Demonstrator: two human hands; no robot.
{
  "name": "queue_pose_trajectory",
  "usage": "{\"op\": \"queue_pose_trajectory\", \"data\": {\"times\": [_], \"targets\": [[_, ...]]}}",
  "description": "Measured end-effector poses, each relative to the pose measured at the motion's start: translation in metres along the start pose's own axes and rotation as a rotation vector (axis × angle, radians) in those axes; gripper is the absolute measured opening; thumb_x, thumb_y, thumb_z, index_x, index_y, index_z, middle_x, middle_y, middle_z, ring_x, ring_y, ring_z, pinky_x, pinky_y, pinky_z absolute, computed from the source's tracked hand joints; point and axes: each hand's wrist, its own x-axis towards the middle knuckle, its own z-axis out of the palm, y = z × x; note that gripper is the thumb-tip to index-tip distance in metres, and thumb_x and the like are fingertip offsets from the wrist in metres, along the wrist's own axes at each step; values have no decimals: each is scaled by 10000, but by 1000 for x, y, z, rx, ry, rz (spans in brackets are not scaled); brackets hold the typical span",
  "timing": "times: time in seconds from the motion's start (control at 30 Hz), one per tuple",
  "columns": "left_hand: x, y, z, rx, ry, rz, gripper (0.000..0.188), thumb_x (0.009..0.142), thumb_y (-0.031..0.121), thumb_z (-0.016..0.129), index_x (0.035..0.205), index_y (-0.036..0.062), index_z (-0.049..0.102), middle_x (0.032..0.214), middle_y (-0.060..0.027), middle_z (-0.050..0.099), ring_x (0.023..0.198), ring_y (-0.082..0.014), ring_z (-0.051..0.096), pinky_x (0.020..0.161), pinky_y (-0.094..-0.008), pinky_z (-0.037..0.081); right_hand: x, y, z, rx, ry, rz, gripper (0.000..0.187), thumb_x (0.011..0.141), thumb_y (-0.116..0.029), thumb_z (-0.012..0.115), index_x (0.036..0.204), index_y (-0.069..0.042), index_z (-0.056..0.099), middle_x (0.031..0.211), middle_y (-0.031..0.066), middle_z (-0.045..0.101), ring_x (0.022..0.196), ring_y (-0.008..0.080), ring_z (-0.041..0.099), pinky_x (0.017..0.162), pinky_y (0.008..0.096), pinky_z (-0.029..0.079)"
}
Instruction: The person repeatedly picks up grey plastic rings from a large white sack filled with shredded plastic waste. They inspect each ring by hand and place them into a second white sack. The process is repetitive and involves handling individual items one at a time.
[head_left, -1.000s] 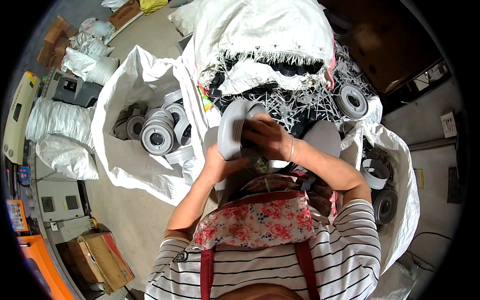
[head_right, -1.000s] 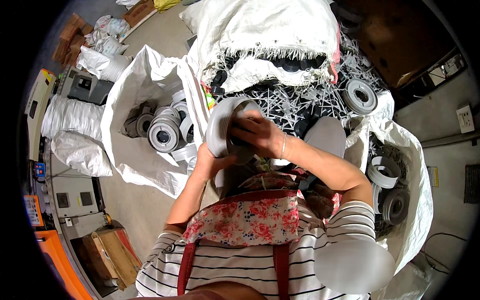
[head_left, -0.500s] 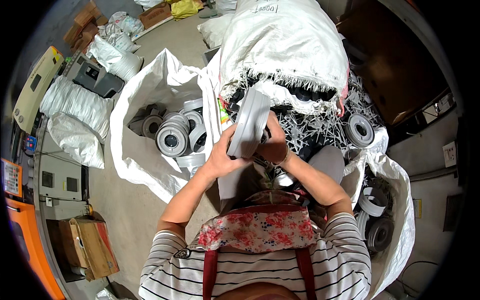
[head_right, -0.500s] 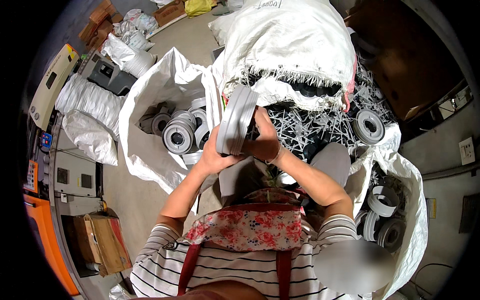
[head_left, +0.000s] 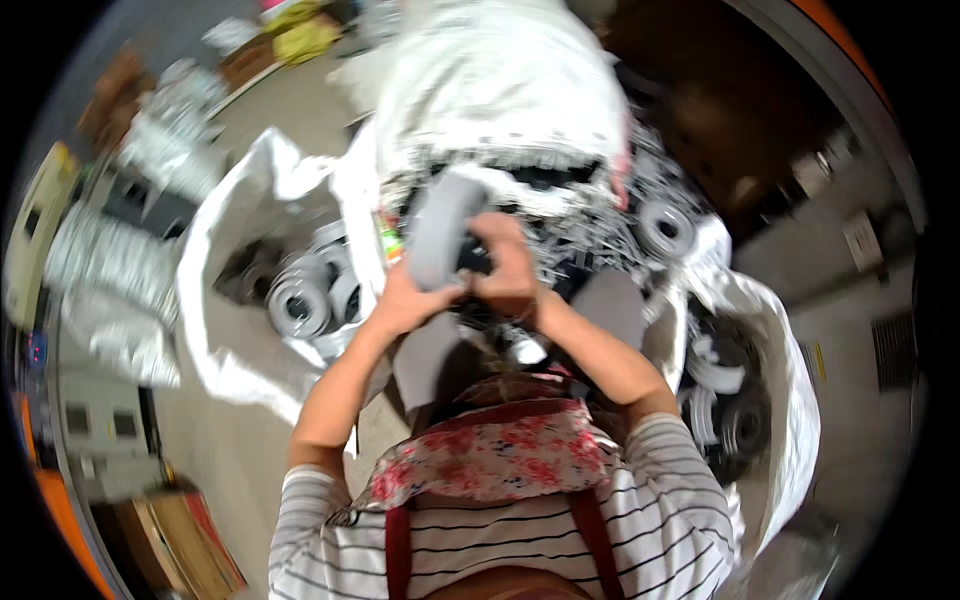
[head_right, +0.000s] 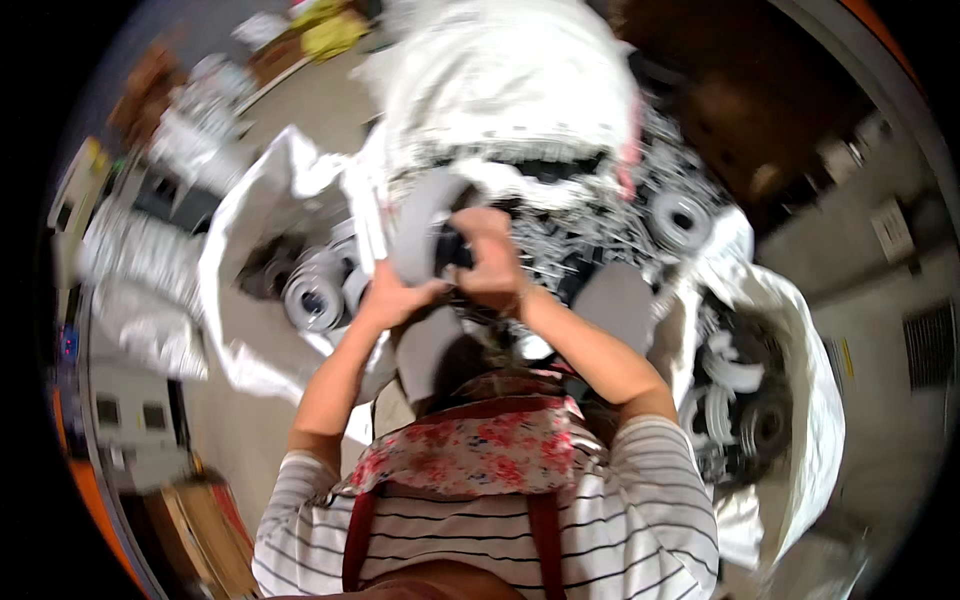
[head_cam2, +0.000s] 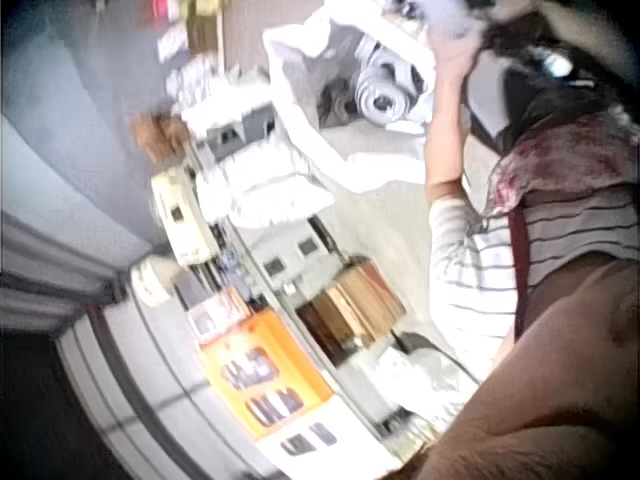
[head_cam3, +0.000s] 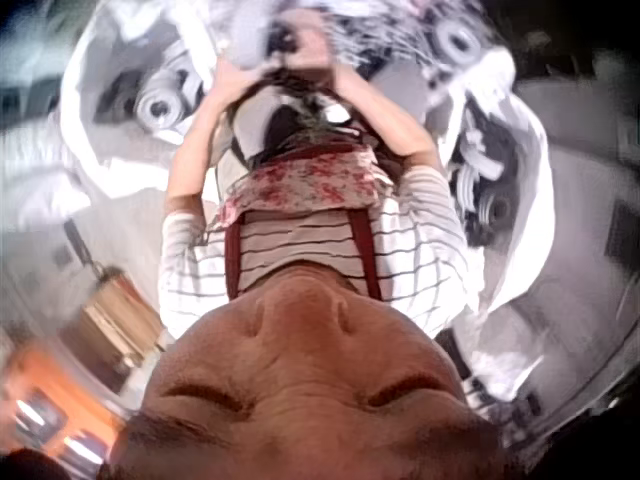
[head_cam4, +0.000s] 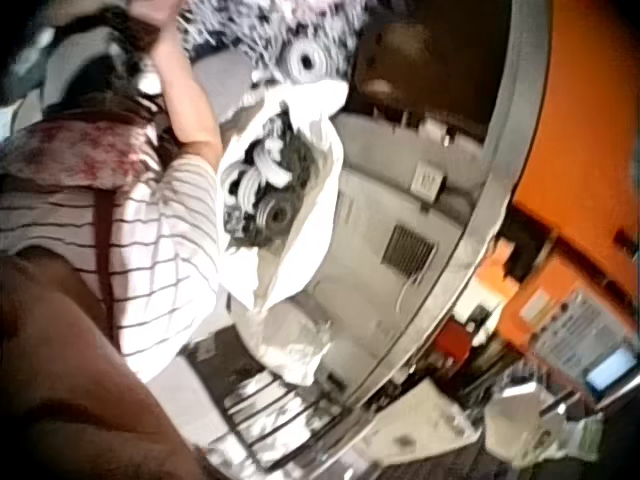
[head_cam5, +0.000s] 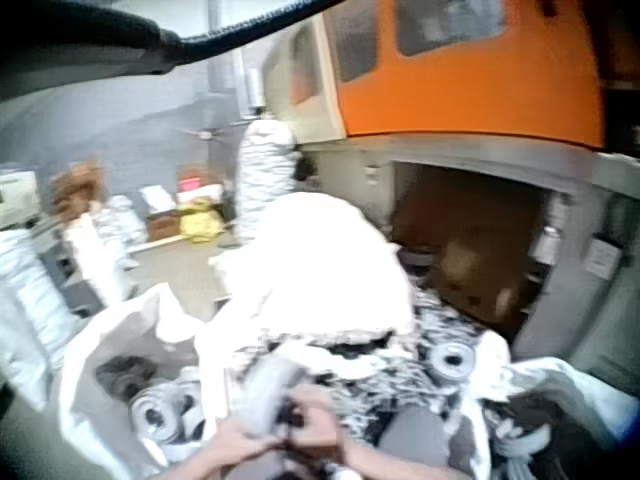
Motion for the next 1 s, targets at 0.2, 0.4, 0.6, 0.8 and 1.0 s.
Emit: {"op": "queue_pose_trajectory", "data": {"times": [0.2, 0.4, 0.6, 0.8, 1.0], "targets": [[13, -7, -18, -511, 185, -112, 344, 852, 159, 610, 1098, -79, 573, 968, -138, 646, 891, -216, 639, 814, -349, 519, -87, 2, 10, 228, -628, 154, 705, 637, -275, 731, 1238, -41, 447, 1111, 177, 475, 1055, 349, 458, 848, 419, 429], [25, 68, 85, -666, -503, -69, 566, 847, 163, 615, 1326, -29, 381, 1275, -185, 494, 1159, -288, 517, 913, -378, 487, -141, -7, 39, 217, -355, 222, 529, 628, -240, 700, 1094, -44, 542, 1043, 175, 547, 990, 361, 528, 851, 426, 440], [51, 81, 118, -722, -327, -17, 530, 876, 66, 564, 1364, -23, 376, 1273, -174, 533, 1167, -244, 533, 948, -317, 444, -87, 5, -77, 128, -334, 954, 545, 633, -390, 759, 977, -10, 574, 1014, 194, 549, 999, 359, 537, 867, 437, 429], [44, 25, 110, -625, -166, -269, 409, 875, 120, 604, 1223, -66, 495, 1086, -152, 632, 973, -228, 625, 918, -325, 466, -71, 163, -182, -417, 56, 1133, 747, 611, -371, 718, 1151, 91, 488, 1104, 280, 564, 1053, 374, 558, 936, 359, 427], [24, -6, 116, -783, -90, -480, 256, 882, 107, 613, 1102, -19, 580, 986, -119, 657, 859, -179, 641, 805, -283, 512, -105, 285, -222, 475, 69, 1699, 306, 697, -384, 627, 720, -85, 566, 605, 82, 573, 450, 162, 546, 360, 274, 414]]}}
